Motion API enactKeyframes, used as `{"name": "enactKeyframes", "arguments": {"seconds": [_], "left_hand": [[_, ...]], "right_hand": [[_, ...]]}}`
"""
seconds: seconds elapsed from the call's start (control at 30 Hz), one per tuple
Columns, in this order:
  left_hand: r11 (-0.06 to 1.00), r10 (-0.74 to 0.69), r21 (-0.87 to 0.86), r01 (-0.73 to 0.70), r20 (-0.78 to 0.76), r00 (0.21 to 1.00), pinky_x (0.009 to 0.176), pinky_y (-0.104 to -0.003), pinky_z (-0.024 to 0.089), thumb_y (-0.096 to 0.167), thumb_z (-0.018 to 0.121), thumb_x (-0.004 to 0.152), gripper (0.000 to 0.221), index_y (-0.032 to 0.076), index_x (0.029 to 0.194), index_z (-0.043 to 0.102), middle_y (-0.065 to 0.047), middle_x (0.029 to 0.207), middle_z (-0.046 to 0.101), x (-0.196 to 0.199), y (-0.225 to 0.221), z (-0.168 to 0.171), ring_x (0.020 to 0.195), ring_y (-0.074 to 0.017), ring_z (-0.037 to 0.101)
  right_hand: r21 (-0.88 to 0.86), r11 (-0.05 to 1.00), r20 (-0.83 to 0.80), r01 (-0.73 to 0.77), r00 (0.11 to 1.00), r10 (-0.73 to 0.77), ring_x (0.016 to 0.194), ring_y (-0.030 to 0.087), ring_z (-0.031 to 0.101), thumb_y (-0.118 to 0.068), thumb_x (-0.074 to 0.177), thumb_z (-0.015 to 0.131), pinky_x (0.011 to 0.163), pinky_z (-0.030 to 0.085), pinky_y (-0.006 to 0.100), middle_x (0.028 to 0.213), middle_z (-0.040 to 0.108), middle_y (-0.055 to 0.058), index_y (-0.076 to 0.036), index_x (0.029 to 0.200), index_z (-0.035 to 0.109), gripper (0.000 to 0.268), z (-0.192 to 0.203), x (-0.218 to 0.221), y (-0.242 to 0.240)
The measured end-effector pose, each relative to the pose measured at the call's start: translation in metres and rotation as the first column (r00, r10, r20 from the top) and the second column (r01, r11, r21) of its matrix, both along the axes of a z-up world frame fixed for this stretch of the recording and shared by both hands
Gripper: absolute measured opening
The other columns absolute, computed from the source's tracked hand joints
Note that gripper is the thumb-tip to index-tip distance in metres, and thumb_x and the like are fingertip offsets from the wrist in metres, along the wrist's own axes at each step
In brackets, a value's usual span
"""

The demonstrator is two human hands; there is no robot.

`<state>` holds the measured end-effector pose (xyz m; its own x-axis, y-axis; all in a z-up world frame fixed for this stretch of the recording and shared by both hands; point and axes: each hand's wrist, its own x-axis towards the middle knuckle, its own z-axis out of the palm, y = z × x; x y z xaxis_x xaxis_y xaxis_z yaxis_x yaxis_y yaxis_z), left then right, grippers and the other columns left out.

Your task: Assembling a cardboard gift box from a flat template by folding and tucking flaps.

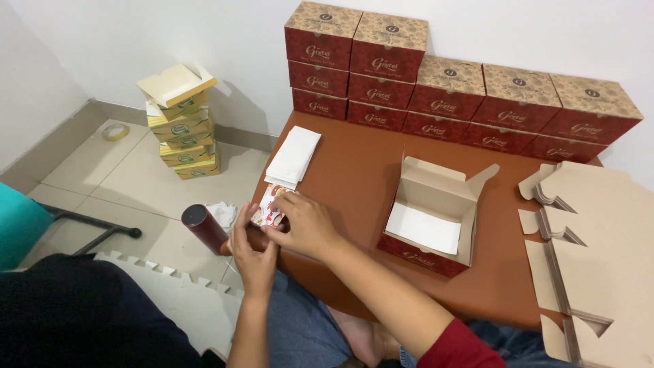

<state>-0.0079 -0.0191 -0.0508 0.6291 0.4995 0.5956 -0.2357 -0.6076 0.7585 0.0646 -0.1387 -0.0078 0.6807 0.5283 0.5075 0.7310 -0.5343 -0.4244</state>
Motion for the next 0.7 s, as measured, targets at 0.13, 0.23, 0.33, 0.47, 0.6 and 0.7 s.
{"name": "enactKeyframes", "arguments": {"seconds": [0.13,0.23,0.33,0.47,0.6,0.7], "left_hand": [[1.000,-0.006,0.013,0.006,0.003,1.000,0.102,-0.039,0.033,0.024,0.086,0.078,0.076,0.018,0.145,0.050,0.003,0.131,0.067,-0.001,0.000,0.003,0.121,-0.0209,0.059],[1.000,-0.013,0.015,0.013,0.007,1.000,0.102,-0.038,0.033,0.023,0.087,0.078,0.080,0.018,0.147,0.048,0.002,0.131,0.067,-0.001,-0.001,0.005,0.121,-0.0206,0.058],[1.000,-0.015,0.019,0.015,0.007,1.000,0.102,-0.038,0.032,0.022,0.085,0.078,0.080,0.017,0.148,0.047,0.001,0.132,0.066,-0.003,-0.002,0.007,0.121,-0.0210,0.058],[0.999,-0.026,0.025,0.026,-0.002,1.000,0.103,-0.039,0.033,0.017,0.084,0.076,0.084,0.016,0.150,0.045,0.000,0.134,0.065,-0.004,-0.002,0.009,0.121,-0.0223,0.057],[0.999,-0.018,0.036,0.018,0.000,1.000,0.102,-0.039,0.034,0.021,0.085,0.077,0.081,0.016,0.149,0.048,-0.001,0.132,0.066,-0.004,-0.002,0.006,0.118,-0.0225,0.058],[0.999,-0.012,0.050,0.012,0.000,1.000,0.102,-0.039,0.034,0.023,0.085,0.078,0.077,0.016,0.147,0.051,-0.002,0.132,0.065,-0.001,-0.001,0.000,0.117,-0.0234,0.058]], "right_hand": [[0.017,1.000,-0.009,0.010,1.000,-0.010,0.112,0.028,0.070,-0.049,0.080,0.072,0.100,0.054,0.041,0.106,0.072,0.006,-0.018,0.099,0.068,0.037,0.005,-0.003,0.000],[0.030,0.999,-0.046,0.024,0.999,-0.023,0.110,0.030,0.070,-0.047,0.083,0.070,0.096,0.056,0.043,0.105,0.072,0.008,-0.017,0.098,0.068,0.034,0.013,-0.008,0.000],[0.057,0.998,-0.067,0.016,0.998,-0.012,0.109,0.032,0.070,-0.044,0.084,0.069,0.095,0.056,0.044,0.103,0.073,0.009,-0.016,0.096,0.068,0.030,0.018,-0.011,0.000],[0.058,0.998,-0.083,0.018,0.996,-0.013,0.104,0.033,0.072,-0.040,0.091,0.062,0.089,0.058,0.044,0.099,0.073,0.008,-0.017,0.094,0.069,0.024,0.021,-0.012,-0.001],[0.055,0.998,-0.009,-0.005,1.000,0.005,0.101,0.035,0.072,-0.027,0.101,0.054,0.091,0.057,0.046,0.094,0.074,0.012,-0.014,0.097,0.070,0.021,0.019,-0.008,-0.002],[0.013,0.999,0.083,-0.034,0.996,0.033,0.102,0.034,0.072,-0.023,0.102,0.054,0.093,0.056,0.044,0.095,0.075,0.013,-0.013,0.099,0.070,0.018,0.008,0.001,0.000]]}}
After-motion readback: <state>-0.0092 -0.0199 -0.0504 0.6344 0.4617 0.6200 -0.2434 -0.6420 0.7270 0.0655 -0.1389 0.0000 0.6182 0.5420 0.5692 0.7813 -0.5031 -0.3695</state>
